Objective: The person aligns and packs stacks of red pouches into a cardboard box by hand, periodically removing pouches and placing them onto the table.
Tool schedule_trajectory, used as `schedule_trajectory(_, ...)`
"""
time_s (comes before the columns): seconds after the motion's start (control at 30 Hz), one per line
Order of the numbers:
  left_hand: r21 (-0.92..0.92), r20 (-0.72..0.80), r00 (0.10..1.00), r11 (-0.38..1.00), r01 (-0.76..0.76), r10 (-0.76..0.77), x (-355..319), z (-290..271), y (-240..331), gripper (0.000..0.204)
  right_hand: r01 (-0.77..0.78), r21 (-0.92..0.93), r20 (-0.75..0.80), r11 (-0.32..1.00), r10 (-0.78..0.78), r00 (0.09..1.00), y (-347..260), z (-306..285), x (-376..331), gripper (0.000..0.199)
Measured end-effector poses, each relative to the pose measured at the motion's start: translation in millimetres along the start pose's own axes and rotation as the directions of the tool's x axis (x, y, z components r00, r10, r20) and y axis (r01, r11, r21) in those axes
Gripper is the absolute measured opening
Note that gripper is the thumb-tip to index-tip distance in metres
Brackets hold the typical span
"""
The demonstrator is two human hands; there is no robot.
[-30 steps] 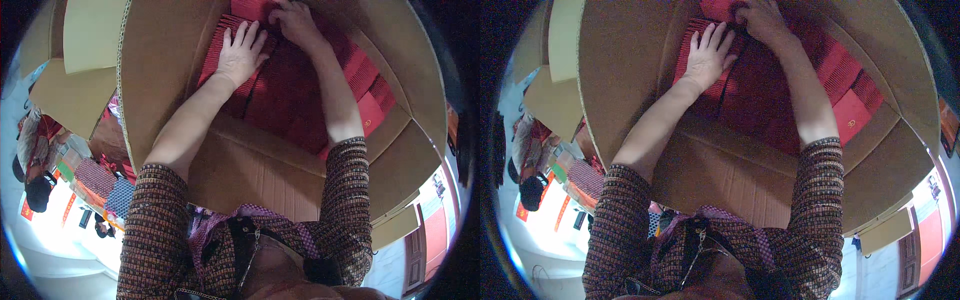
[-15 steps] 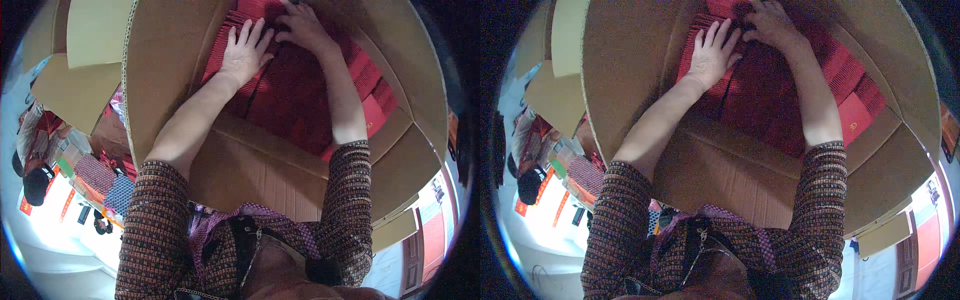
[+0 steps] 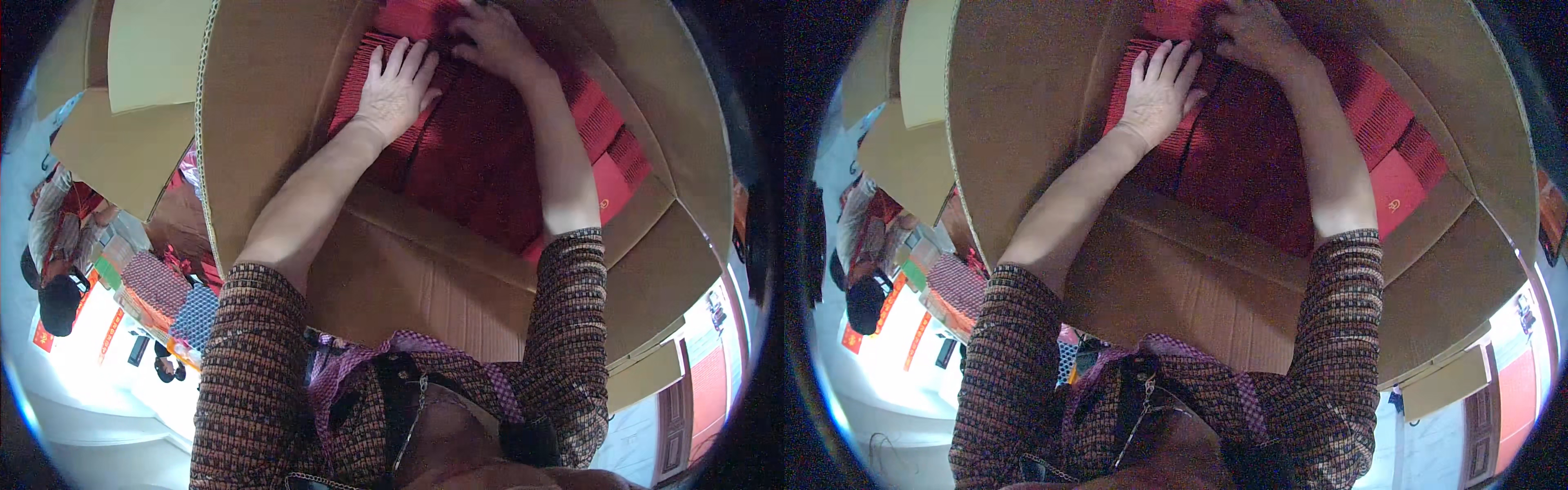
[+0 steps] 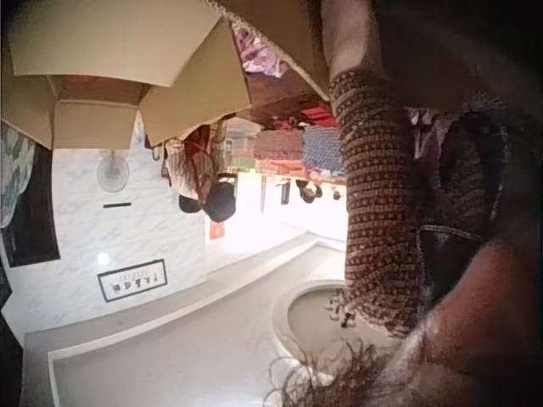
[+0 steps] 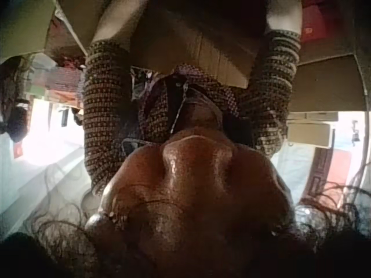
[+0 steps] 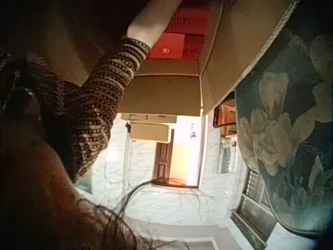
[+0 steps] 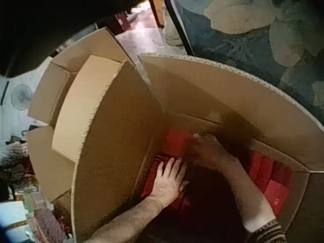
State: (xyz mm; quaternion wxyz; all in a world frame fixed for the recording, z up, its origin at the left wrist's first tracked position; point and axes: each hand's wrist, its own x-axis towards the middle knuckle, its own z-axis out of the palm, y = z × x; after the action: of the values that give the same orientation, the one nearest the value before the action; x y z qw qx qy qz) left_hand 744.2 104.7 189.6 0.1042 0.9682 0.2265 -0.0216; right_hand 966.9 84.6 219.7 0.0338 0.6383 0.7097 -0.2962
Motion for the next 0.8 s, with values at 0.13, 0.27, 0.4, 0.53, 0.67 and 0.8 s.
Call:
schedule_trajectory(0.13,0.001,-0.001,1.0,1.0,-0.011,0.011,-0.8,2.9,3.0,0.058,0.009,0.158,-0.154,0.987,0.015,0.988,9.4,12.4,-3.2,0.029)
schedule_trajectory(0.27,-0.008,-0.023,1.0,1.0,-0.002,0.002,-3.2,-0.8,2.2,0.058,-0.065,0.26,-0.19,0.964,0.117,0.975,-4.8,6.5,0.5,0.024)
schedule_trajectory(0.4,-0.018,-0.04,0.998,0.999,-0.038,0.038,-8.0,-2.9,1.0,0.056,-0.121,0.042,-0.235,0.992,0.127,0.964,-7.5,17.9,9.6,0.027)
schedule_trajectory(0.53,-0.076,-0.092,0.995,0.997,-0.031,0.024,-13.2,0.4,4.2,0.051,0.296,0.122,-0.721,0.947,-0.12,0.682,18.2,65.2,9.7,0.032)
schedule_trajectory(0.67,-0.052,-0.111,0.994,0.999,-0.012,0.006,-17.9,5.5,2.8,0.05,0.29,0.052,-0.65,0.956,-0.188,0.736,28.1,82.1,13.2,0.031)
schedule_trajectory(0.8,-0.02,-0.083,0.996,1.0,0.022,-0.024,-20.8,4.1,-0.1,0.051,0.158,0.143,-0.452,0.977,-0.078,0.889,3.6,50.3,18.6,0.025)
